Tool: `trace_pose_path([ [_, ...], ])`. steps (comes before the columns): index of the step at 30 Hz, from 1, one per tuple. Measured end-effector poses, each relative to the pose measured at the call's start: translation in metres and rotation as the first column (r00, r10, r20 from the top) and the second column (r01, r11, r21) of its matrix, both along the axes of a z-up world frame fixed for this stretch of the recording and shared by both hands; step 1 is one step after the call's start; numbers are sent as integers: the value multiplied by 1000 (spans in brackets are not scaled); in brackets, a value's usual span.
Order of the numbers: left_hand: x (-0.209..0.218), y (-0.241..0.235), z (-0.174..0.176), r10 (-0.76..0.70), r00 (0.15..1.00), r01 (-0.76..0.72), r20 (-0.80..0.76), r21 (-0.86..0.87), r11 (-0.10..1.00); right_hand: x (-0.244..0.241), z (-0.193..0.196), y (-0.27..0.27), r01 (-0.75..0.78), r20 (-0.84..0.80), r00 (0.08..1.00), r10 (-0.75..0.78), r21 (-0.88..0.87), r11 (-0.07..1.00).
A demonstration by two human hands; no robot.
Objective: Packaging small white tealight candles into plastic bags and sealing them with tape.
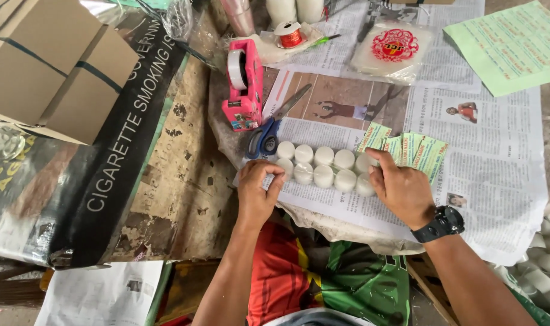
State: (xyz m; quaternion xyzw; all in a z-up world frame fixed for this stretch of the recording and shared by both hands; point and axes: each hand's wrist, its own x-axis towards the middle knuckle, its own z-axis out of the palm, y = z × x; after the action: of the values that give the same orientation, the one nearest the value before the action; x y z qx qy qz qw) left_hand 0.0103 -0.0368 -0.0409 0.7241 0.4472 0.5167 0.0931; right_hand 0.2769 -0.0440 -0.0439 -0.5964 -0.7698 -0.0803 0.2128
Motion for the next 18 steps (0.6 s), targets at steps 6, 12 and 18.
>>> trace_pose_path([
  [6,-4,12,-5,36,988,-24,-148,79,997,-1,4,0,-22,-52,998,20,-46,999],
  [12,-9,19,-2,55,951,-37,-303,63,997,0,3,1,-16,-29,999,15,-35,999],
  [18,-9,22,16,-92,959,57,-269,-134,989,-2,7,0,-37,-71,997,32,-69,997],
])
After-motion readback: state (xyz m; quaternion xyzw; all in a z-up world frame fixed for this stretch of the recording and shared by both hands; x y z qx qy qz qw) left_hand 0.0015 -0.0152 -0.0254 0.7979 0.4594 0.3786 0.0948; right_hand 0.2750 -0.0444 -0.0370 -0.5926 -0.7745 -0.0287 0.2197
